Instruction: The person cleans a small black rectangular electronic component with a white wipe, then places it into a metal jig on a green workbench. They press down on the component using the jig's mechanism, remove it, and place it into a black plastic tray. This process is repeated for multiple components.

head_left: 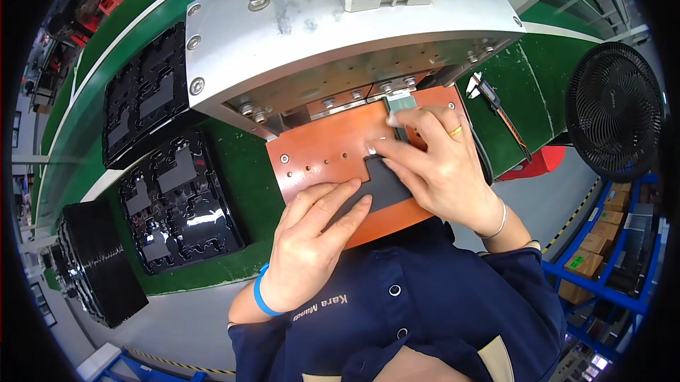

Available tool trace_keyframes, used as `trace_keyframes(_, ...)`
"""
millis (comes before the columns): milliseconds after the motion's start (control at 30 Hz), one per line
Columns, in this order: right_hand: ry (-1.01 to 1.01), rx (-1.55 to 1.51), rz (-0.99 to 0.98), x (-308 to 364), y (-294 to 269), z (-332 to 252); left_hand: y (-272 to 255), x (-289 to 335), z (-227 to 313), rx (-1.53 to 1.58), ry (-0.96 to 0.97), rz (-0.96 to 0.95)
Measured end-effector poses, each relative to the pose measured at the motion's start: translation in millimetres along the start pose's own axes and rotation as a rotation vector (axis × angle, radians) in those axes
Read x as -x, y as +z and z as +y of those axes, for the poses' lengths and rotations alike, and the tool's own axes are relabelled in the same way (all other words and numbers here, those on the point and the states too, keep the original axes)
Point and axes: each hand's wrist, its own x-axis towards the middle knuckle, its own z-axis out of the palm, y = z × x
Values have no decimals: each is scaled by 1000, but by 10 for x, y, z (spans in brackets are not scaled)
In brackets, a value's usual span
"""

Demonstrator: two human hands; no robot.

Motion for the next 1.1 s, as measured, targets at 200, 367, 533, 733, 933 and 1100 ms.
trace_keyframes(200, -11, -172, 103, 83, -31, 132, -40, -14, 7, -8, 19, -35)
trace_keyframes(367, -20, -96, 47, 82, -35, 47, -54, -19, 14, -23, 36, -56)
trace_keyframes(533, -24, -45, -28, 40, -31, 15, -43, -12, 9, -18, 35, -56)
trace_keyframes(733, 27, -222, 44, 60, -18, 71, -43, -5, -2, -2, 38, -50)
trace_keyframes(933, -9, -143, 35, 57, -35, 40, -36, -10, -3, -1, 42, -55)
trace_keyframes(1100, 25, -146, 229, 81, -46, 124, -57, -29, -6, 11, 44, -53)
